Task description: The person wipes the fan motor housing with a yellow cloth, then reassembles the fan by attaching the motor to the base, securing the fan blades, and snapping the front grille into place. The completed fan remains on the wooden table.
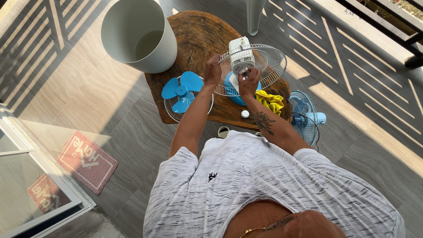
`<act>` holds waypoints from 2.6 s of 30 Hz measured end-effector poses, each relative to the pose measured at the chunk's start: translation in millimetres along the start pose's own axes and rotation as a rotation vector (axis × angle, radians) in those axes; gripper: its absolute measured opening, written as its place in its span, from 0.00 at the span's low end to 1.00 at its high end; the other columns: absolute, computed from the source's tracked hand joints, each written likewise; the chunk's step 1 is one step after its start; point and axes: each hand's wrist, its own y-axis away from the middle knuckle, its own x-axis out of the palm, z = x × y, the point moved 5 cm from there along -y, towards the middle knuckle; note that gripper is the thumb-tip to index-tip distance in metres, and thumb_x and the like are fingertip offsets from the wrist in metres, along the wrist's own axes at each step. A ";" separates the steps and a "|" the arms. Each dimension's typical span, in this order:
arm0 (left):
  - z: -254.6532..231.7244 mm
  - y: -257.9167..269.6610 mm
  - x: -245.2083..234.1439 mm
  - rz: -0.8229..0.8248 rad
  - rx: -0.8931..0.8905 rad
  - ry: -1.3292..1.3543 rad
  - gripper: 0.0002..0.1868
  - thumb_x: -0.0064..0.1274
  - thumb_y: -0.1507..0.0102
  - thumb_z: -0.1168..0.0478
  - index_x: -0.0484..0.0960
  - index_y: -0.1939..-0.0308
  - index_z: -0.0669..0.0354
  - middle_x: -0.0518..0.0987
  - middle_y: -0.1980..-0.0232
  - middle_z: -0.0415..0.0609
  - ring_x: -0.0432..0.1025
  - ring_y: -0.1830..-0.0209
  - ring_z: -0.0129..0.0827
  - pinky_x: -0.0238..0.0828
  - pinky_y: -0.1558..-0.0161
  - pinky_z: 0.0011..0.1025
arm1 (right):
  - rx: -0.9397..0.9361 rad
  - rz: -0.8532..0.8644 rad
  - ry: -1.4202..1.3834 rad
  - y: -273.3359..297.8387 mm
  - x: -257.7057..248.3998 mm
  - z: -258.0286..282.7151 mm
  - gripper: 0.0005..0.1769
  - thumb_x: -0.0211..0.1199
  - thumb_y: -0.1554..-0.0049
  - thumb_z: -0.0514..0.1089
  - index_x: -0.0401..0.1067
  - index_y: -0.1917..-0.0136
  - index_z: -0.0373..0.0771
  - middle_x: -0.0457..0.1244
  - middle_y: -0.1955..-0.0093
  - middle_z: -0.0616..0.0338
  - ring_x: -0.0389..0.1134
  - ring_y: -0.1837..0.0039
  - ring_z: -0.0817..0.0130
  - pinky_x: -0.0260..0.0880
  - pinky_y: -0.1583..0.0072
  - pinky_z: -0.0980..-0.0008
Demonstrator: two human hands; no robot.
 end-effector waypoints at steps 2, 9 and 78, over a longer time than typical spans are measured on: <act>-2.6 0.3 -2.3 -0.014 0.017 0.002 0.10 0.48 0.37 0.72 0.79 0.53 0.61 0.83 0.56 0.58 0.78 0.54 0.56 0.74 0.57 0.52 | -0.009 -0.024 -0.005 3.2 -1.7 4.6 0.27 0.75 0.49 0.39 0.61 0.44 0.37 0.54 0.42 0.49 0.65 0.41 0.51 0.72 0.41 0.56; -3.9 -0.7 -2.6 0.002 -0.011 -0.004 0.10 0.48 0.36 0.72 0.78 0.52 0.61 0.83 0.56 0.57 0.78 0.54 0.55 0.75 0.57 0.51 | -0.170 -0.049 0.129 3.7 -8.1 19.3 0.28 0.76 0.52 0.37 0.61 0.45 0.39 0.53 0.45 0.51 0.62 0.42 0.51 0.68 0.44 0.53; 2.1 -1.4 0.1 -0.018 0.019 -0.002 0.10 0.48 0.36 0.73 0.79 0.52 0.62 0.84 0.56 0.58 0.80 0.55 0.54 0.77 0.58 0.50 | -0.071 0.062 0.140 -3.8 -4.8 2.8 0.33 0.74 0.50 0.55 0.62 0.44 0.34 0.60 0.48 0.45 0.65 0.47 0.57 0.73 0.47 0.56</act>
